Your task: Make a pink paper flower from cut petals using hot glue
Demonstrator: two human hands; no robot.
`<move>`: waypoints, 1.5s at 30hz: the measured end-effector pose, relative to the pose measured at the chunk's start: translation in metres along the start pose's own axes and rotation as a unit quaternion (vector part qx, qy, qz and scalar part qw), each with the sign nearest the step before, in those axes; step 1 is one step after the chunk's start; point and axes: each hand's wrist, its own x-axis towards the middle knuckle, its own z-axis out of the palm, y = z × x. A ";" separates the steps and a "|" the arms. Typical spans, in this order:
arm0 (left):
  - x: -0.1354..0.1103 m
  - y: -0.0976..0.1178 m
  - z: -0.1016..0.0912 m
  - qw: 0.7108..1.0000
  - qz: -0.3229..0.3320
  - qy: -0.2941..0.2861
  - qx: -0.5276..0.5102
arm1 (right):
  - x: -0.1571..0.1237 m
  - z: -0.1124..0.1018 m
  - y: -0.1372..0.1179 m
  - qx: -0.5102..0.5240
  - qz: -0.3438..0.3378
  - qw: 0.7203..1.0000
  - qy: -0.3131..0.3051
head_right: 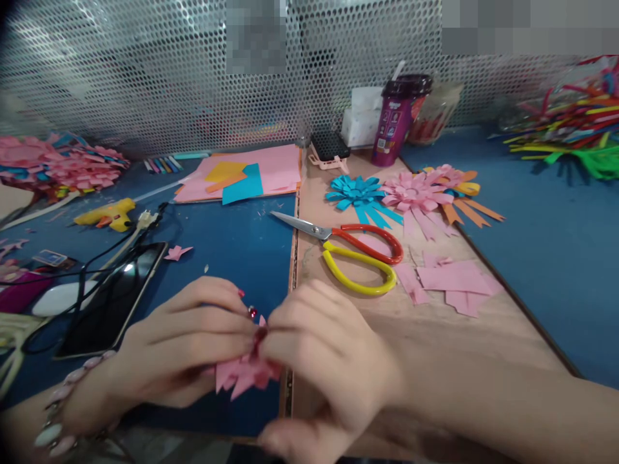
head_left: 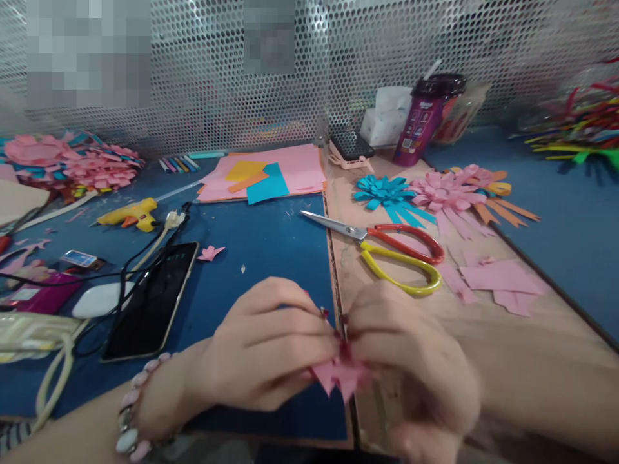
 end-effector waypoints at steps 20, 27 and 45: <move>-0.001 -0.019 0.014 0.852 -0.447 0.022 -0.271 | 0.021 -0.008 0.036 0.437 0.562 0.675 0.196; -0.002 -0.018 0.014 0.859 -0.435 0.002 -0.269 | 0.026 -0.010 0.037 0.455 0.571 0.648 0.215; 0.007 -0.003 0.023 0.983 -0.047 -0.165 -0.061 | 0.083 0.025 0.052 0.537 0.617 0.509 0.268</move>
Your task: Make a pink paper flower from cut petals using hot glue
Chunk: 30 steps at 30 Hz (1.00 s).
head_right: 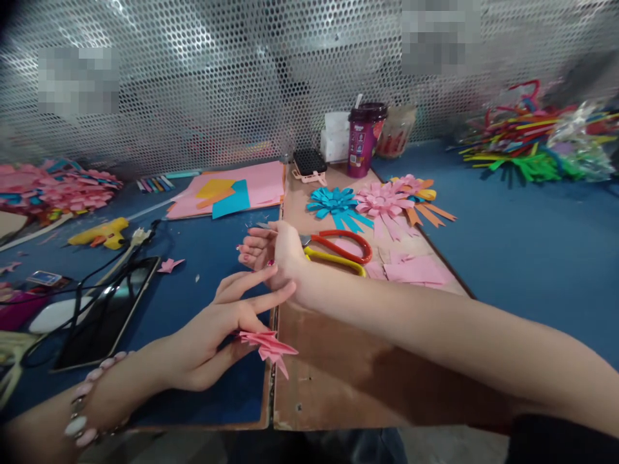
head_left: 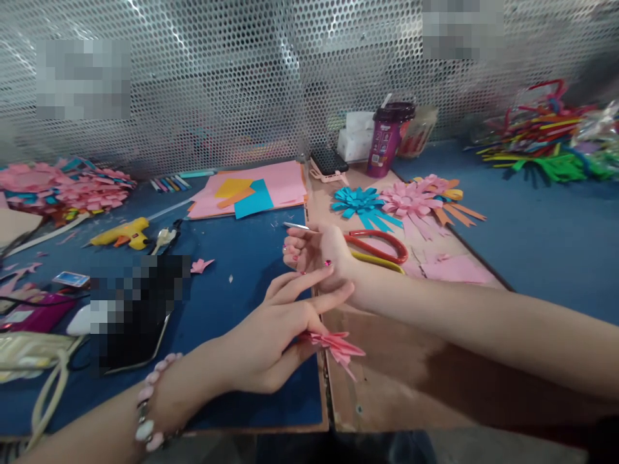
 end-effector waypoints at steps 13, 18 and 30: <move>0.001 0.006 -0.006 0.995 -0.023 -0.095 -0.007 | 0.002 -0.002 0.007 0.026 0.047 0.999 -0.002; 0.000 0.008 -0.010 0.993 -0.024 -0.095 -0.068 | 0.001 -0.001 0.007 0.030 0.051 0.998 -0.013; -0.008 -0.012 -0.007 0.947 -0.215 0.143 -0.191 | 0.027 -0.013 -0.014 -0.168 0.011 0.978 -0.123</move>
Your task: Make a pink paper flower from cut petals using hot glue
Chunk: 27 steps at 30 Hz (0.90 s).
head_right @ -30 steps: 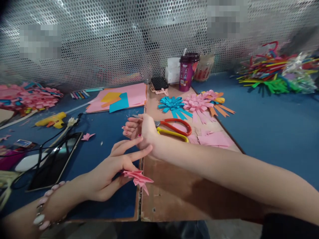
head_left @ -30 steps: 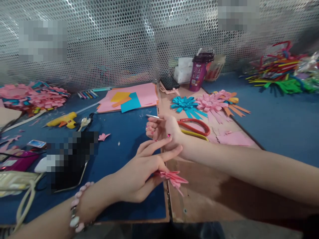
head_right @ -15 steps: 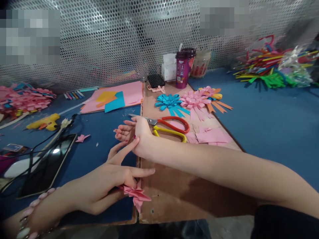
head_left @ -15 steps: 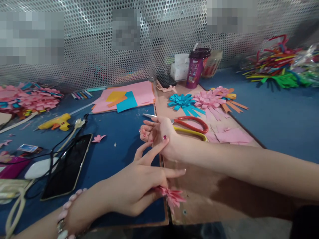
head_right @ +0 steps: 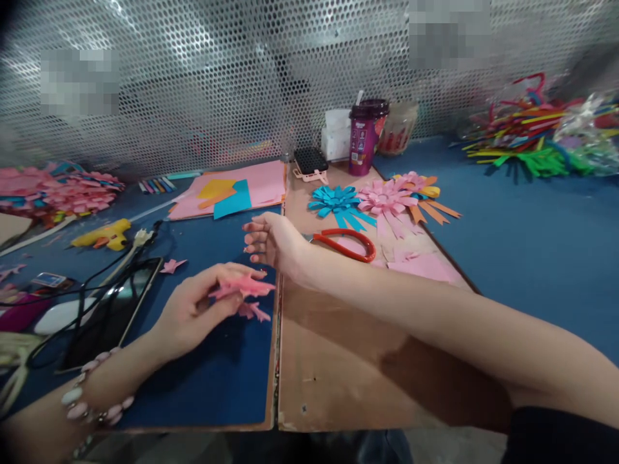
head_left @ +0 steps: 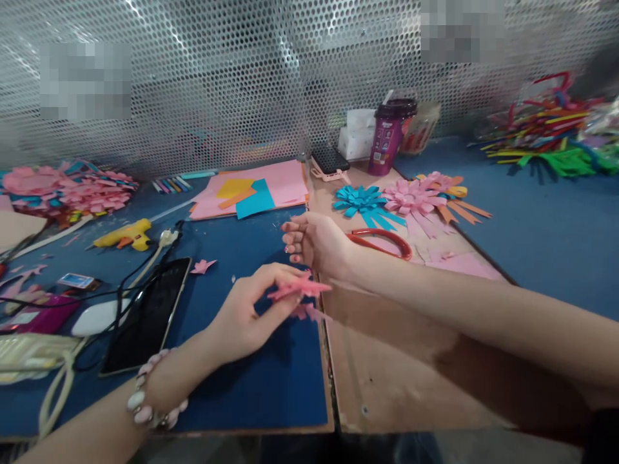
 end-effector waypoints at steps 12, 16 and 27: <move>0.018 -0.011 -0.015 0.981 -0.122 0.152 -0.001 | -0.010 -0.009 0.007 -0.412 -0.224 0.877 -0.107; 0.019 -0.014 -0.017 0.980 -0.138 0.147 0.004 | -0.008 -0.008 0.008 -0.421 -0.250 0.869 -0.069; 0.021 -0.016 -0.021 0.982 -0.139 0.121 0.041 | -0.002 -0.009 0.006 -0.395 -0.232 0.887 -0.056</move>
